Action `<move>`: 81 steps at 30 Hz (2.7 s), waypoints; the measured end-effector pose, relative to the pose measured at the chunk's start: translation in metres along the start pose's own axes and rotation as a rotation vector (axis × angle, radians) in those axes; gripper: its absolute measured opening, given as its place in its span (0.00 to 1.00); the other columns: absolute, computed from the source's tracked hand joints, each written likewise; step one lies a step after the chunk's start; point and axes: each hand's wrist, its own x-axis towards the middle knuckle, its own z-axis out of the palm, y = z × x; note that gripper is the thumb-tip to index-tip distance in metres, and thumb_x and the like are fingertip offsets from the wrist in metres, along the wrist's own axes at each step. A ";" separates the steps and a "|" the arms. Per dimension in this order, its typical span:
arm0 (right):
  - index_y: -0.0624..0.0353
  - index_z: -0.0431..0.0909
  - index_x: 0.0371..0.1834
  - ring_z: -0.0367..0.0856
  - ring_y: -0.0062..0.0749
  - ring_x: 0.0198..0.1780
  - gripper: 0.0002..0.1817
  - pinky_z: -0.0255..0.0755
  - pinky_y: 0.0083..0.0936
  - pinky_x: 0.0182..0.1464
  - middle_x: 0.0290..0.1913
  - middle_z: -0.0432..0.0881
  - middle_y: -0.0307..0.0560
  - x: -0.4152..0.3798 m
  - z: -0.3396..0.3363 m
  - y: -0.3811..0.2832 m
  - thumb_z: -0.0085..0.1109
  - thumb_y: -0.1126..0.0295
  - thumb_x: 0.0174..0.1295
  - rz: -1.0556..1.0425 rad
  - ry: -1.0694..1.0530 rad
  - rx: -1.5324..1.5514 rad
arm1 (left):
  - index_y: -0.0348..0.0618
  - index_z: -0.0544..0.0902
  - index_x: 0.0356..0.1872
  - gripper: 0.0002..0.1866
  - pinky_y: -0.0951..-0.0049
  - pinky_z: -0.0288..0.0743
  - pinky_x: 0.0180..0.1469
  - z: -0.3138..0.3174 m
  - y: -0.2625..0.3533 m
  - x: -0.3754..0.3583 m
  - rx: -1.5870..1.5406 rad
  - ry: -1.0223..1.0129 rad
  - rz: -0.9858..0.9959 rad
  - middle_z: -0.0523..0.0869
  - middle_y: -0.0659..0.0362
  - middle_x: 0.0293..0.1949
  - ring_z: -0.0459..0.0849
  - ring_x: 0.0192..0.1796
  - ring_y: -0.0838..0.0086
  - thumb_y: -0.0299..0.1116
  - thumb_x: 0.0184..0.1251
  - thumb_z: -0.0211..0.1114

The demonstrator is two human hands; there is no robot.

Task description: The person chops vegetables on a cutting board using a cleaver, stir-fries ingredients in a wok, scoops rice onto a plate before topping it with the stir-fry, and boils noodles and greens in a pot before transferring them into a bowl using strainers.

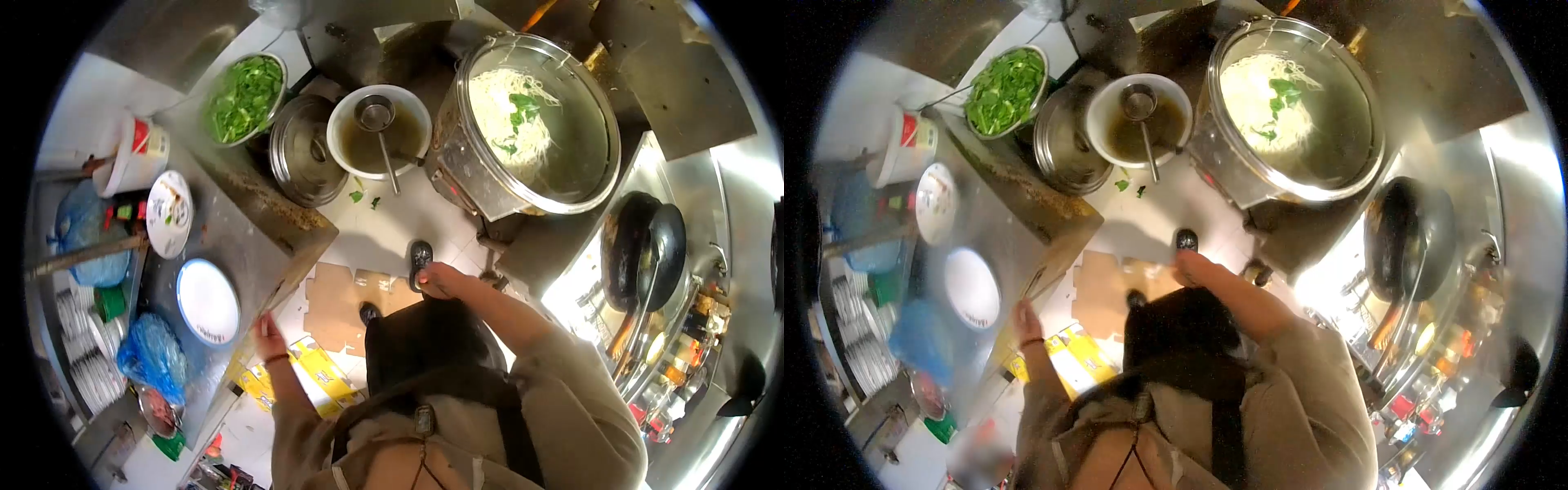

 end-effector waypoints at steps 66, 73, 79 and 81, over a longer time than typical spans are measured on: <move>0.59 0.69 0.28 0.61 0.21 0.12 0.12 0.62 0.18 0.15 0.14 0.64 0.36 -0.115 -0.243 0.157 0.41 0.69 0.70 0.493 0.338 2.134 | 0.42 0.56 0.69 0.25 0.84 0.51 0.11 0.347 0.035 -0.179 0.850 -1.043 -0.544 0.61 0.66 0.19 0.56 0.12 0.87 0.31 0.74 0.47; 0.64 0.66 0.32 0.68 0.23 0.17 0.04 0.66 0.21 0.18 0.21 0.69 0.42 -0.080 -0.265 0.161 0.48 0.78 0.64 0.654 0.403 2.141 | 0.40 0.57 0.69 0.26 0.86 0.50 0.10 0.409 0.027 -0.251 0.628 -0.967 -0.740 0.62 0.66 0.19 0.55 0.11 0.88 0.28 0.71 0.49; 0.62 0.65 0.38 0.64 0.20 0.16 0.02 0.63 0.20 0.17 0.21 0.67 0.38 -0.053 -0.181 0.228 0.45 0.78 0.64 0.088 0.329 2.552 | 0.39 0.54 0.69 0.25 0.86 0.50 0.10 0.454 0.005 -0.270 0.526 -0.967 -0.911 0.63 0.64 0.21 0.57 0.12 0.88 0.25 0.73 0.45; 0.64 0.62 0.47 0.62 0.19 0.16 0.09 0.62 0.19 0.17 0.22 0.67 0.38 -0.074 -0.204 0.196 0.45 0.79 0.64 0.259 0.529 2.308 | 0.39 0.54 0.69 0.24 0.85 0.52 0.10 0.460 -0.004 -0.257 0.555 -1.005 -0.965 0.63 0.63 0.21 0.57 0.12 0.87 0.25 0.73 0.44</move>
